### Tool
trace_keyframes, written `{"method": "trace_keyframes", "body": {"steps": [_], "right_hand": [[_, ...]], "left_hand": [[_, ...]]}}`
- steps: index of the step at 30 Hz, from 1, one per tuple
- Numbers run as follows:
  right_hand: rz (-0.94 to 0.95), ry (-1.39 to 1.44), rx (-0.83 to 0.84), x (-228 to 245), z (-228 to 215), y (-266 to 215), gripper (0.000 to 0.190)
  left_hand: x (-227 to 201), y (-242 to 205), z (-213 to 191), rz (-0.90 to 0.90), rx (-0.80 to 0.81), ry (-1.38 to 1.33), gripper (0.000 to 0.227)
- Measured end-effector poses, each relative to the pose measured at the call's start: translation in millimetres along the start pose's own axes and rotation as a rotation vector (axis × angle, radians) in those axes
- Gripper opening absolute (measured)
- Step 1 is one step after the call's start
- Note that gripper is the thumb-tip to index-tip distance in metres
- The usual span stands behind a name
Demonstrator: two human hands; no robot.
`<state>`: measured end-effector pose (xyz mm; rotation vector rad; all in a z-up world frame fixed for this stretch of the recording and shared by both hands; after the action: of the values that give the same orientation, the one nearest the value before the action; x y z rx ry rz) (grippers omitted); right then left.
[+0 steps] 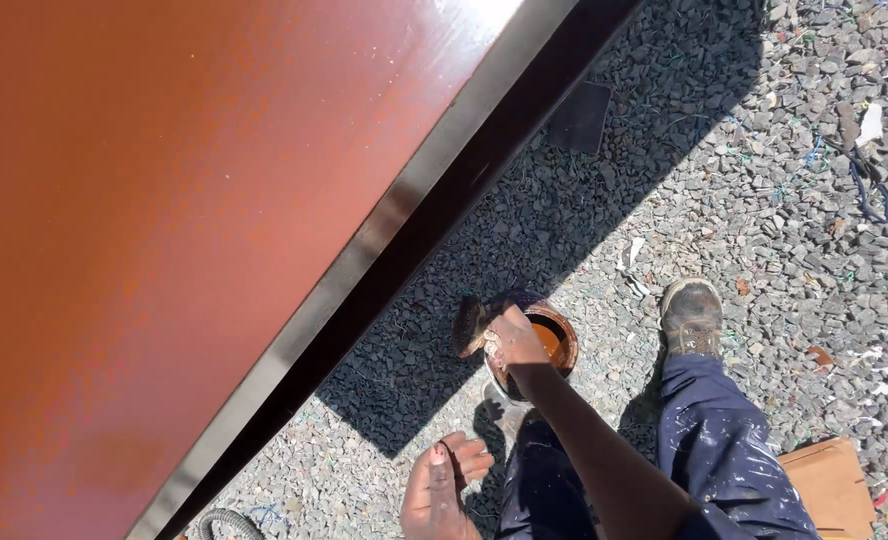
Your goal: Applying a dark finish or stain to the exterior of a wooden cabinet using a sponge.
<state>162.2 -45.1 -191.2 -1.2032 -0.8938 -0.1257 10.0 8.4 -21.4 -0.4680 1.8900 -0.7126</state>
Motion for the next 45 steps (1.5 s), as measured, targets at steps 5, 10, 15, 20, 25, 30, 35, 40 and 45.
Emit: {"method": "trace_keyframes", "body": {"steps": [5,10,15,20,25,30,35,40,45], "right_hand": [[0.224,0.261,-0.029,-8,-22,-9,0.034],[0.247,0.075,0.079,-11,-56,-24,0.018],[0.359,0.068,0.014,-25,-102,-28,0.009],[0.294,-0.189,0.035,0,-139,-21,0.020],[0.175,-0.309,0.039,69,-158,-16,0.032],[-0.191,-0.580,-0.168,178,-169,-18,0.020],[-0.794,-0.608,-0.311,258,-160,-8,0.007],[-0.864,-0.560,-0.308,254,-110,-3,0.005],[-0.535,-0.402,-0.226,179,15,-28,0.012]], "left_hand": [[8,-10,0,-0.059,-0.093,0.026,0.050],[39,-21,13,-0.118,-0.161,-0.122,0.047],[98,-22,30,-0.047,0.121,-0.049,0.048],[76,-62,71,-0.122,-0.121,-0.342,0.025],[43,-83,76,0.070,-0.145,0.071,0.043],[65,-75,71,0.061,-0.123,-0.271,0.035],[37,-68,45,0.096,-0.069,-0.276,0.038],[56,-44,-1,0.034,-0.112,-0.388,0.034],[34,-36,-50,0.078,-0.179,-0.087,0.041]]}}
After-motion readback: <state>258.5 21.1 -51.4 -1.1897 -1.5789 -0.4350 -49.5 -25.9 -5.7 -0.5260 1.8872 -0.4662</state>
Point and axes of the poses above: each hand's wrist, its own y-axis towards the middle knuckle, its own z-axis out of the palm, x = y × z, the point moved 4 cm from there along y, towards the middle knuckle, and after that the axes turned 4 degrees about -y, right-handed, at the moved point
